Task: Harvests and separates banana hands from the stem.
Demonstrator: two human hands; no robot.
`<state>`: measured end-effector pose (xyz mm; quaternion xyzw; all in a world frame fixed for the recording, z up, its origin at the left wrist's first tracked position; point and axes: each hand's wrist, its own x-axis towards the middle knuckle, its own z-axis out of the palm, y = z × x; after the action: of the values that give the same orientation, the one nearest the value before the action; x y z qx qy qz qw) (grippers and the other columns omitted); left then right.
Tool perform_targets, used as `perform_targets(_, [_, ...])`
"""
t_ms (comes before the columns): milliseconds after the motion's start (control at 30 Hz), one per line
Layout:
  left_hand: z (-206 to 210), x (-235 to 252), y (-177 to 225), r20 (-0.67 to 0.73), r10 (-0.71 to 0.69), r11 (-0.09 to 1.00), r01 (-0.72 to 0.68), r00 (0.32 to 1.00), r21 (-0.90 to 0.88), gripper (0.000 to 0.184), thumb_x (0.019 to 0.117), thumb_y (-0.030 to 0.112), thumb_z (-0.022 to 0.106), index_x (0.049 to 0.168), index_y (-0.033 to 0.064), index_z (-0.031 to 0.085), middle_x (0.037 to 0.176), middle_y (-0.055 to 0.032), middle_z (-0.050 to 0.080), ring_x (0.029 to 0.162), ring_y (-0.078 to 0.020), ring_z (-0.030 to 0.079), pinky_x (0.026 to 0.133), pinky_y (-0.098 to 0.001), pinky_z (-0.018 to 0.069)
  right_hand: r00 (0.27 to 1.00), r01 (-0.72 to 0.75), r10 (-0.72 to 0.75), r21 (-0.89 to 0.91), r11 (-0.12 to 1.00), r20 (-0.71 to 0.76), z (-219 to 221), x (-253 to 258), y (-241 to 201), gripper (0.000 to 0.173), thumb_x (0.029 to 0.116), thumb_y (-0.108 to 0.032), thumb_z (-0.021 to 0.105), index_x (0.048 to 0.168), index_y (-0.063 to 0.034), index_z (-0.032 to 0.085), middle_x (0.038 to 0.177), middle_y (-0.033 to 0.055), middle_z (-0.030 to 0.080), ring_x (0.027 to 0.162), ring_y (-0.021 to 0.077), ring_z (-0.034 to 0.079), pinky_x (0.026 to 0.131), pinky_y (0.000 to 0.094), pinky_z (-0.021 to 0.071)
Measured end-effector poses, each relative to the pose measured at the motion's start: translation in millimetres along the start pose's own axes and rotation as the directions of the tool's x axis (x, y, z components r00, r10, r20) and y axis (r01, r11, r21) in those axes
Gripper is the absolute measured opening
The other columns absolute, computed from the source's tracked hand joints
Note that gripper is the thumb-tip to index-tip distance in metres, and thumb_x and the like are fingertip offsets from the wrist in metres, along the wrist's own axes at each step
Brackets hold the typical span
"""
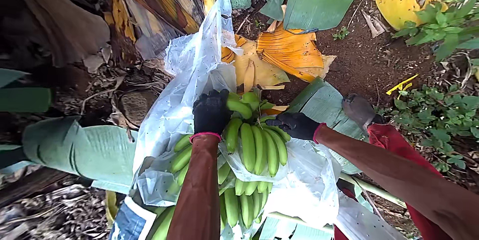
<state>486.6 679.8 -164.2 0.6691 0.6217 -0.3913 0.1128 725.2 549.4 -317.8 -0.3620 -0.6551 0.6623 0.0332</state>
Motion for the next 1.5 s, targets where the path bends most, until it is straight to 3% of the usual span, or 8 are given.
perform_targets(500, [1.3,1.6,-0.5,0.007,-0.037,0.999,0.037,0.999,-0.022,0.056,0.0751,0.033,0.089,0.127,0.0244,0.069,0.117,-0.0128,0.068,0.108,-0.0415,0.064,0.079,-0.0616,0.0548,0.961,-0.095,0.193,-0.42,0.903,0.197,-58.1,25.3,-71.9,0.027,0.1015,-0.012,0.048,0.125,-0.0056,0.059,0.103,0.0209,0.069,0.099,0.0419,0.068,0.081,0.0612,0.0535])
perform_targets(700, [1.1,-1.1,-1.1,-0.012,-0.052,0.997,0.051,0.999,-0.052,0.051,0.0768,0.032,0.087,0.125,0.0246,0.07,0.116,-0.0129,0.069,0.108,-0.0408,0.064,0.079,-0.0619,0.0542,0.935,-0.163,0.282,-0.445,0.88,0.216,-71.2,17.7,-103.7,0.03,0.1026,-0.01,0.046,0.129,-0.003,0.057,0.11,0.0237,0.068,0.107,0.0435,0.067,0.086,0.0619,0.0518])
perform_targets(833, [-1.5,6.6,-8.0,-0.036,-0.1,0.988,0.095,0.994,-0.124,0.047,0.0802,0.033,0.086,0.123,0.02,0.07,0.112,-0.0183,0.07,0.105,-0.0462,0.066,0.075,-0.0667,0.0546,0.958,-0.06,0.194,-0.517,0.854,0.21,-119.0,-11.5,-76.2,0.055,0.0992,-0.01,0.053,0.149,-0.0335,0.053,0.112,0.0168,0.07,0.103,0.0397,0.068,0.083,0.0616,0.0526])
perform_targets(900, [-8.8,22.6,-4.0,-0.006,-0.116,0.984,0.114,0.993,-0.135,0.046,0.08,0.036,0.086,0.12,0.0177,0.071,0.11,-0.0202,0.07,0.105,-0.0476,0.066,0.075,-0.0685,0.0542,0.985,-0.036,0.132,-0.606,0.795,0.115,-151.4,-47.4,-55.8,0.045,0.0994,-0.017,0.055,0.139,-0.0362,0.061,0.102,0.0091,0.072,0.093,0.0327,0.07,0.077,0.0557,0.0551])
perform_targets(967, [-20.8,44.7,11.0,0.027,-0.102,0.989,0.104,0.994,-0.104,0.045,0.0779,0.038,0.086,0.116,0.0183,0.072,0.109,-0.0193,0.071,0.106,-0.0475,0.066,0.078,-0.0685,0.0538,0.992,-0.064,0.121,-0.633,0.771,0.047,-174.4,-74.4,-42.0,0.022,0.0991,-0.027,0.053,0.113,-0.0158,0.066,0.089,0.0101,0.068,0.085,0.0319,0.069,0.072,0.0538,0.055])
perform_targets(1067, [-32.1,66.5,40.8,0.072,-0.062,0.998,0.064,0.996,-0.028,0.043,0.0774,0.035,0.085,0.115,0.018,0.072,0.111,-0.0192,0.071,0.108,-0.0475,0.065,0.08,-0.0693,0.0522,0.977,-0.138,0.201,-0.519,0.843,0.067,-165.9,-93.9,-35.5,0.031,0.1033,-0.028,0.048,0.114,-0.0029,0.061,0.095,0.0189,0.068,0.092,0.0391,0.069,0.078,0.0582,0.0537])
perform_targets(1333, [-39.7,42.8,39.5,0.045,0.048,0.998,-0.049,0.998,0.032,0.034,0.0794,0.031,0.084,0.11,0.0203,0.075,0.105,-0.0167,0.071,0.099,-0.0442,0.067,0.071,-0.0641,0.0548,0.895,-0.446,0.439,-0.128,0.886,-0.085,-99.0,-200.9,-1.0,0.039,0.1014,-0.034,0.053,0.119,-0.0015,0.064,0.093,0.0206,0.071,0.091,0.0388,0.071,0.083,0.0569,0.0555])
perform_targets(1500, [-48.0,-32.5,-3.7,0.046,-0.078,0.992,0.082,0.996,-0.094,0.043,0.0888,0.022,0.075,0.131,0.019,0.067,0.119,-0.0221,0.069,0.109,-0.0477,0.066,0.079,-0.0678,0.0541,0.818,-0.544,0.575,0.276,0.792,-0.036,-72.9,-265.9,-26.6,0.035,0.1025,-0.033,0.056,0.122,-0.0045,0.064,0.09,0.0153,0.071,0.079,0.0276,0.071,0.078,0.0497,0.059])
